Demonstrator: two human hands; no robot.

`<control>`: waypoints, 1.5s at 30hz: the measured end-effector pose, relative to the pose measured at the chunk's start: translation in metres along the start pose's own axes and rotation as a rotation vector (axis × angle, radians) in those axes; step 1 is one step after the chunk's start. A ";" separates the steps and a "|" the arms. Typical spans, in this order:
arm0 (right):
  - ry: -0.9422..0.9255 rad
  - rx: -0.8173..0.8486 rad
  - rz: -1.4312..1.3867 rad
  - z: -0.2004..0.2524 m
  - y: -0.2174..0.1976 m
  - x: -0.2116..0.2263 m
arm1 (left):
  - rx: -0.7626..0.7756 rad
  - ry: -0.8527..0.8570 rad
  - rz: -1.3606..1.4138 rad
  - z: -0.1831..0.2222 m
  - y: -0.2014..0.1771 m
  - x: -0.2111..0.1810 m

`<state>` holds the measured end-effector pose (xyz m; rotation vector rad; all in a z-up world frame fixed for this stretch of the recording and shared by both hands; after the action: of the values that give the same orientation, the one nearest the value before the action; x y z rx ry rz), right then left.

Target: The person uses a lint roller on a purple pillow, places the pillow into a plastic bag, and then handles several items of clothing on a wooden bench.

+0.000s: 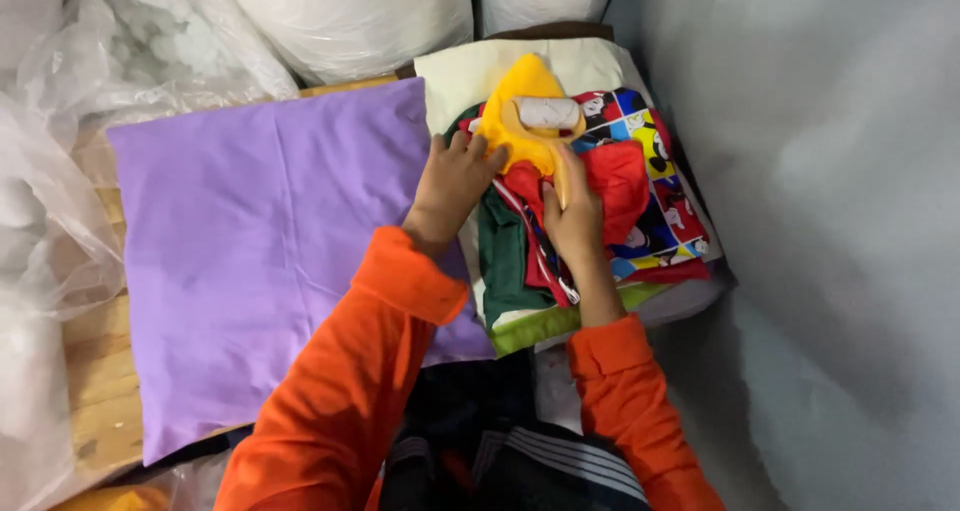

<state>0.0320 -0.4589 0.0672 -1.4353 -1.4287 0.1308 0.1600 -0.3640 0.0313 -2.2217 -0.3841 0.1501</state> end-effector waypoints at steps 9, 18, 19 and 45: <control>-0.306 -0.085 0.143 0.083 -0.084 0.067 | 0.369 -0.126 0.593 0.109 -0.181 -0.073; -0.279 0.171 0.527 0.205 -0.068 0.026 | 0.009 0.086 0.417 0.136 -0.133 -0.146; -0.285 0.169 0.533 0.206 -0.065 0.031 | -0.001 0.085 0.417 0.137 -0.118 -0.149; -0.525 -0.200 0.552 0.136 -0.055 0.070 | -0.604 -0.303 0.951 0.154 -0.157 -0.063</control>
<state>-0.0796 -0.3427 0.0863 -2.0385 -1.4370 0.7799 0.0287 -0.1776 0.0551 -2.8086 0.5858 0.9873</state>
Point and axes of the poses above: each hand's wrist, its own z-axis away from the middle knuckle, its own y-axis out of the palm, x = y × z, the point moved 10 cm from there along -z, towards the middle knuckle, and after that the axes turned 9 degrees about z, right-handed, at the moved point
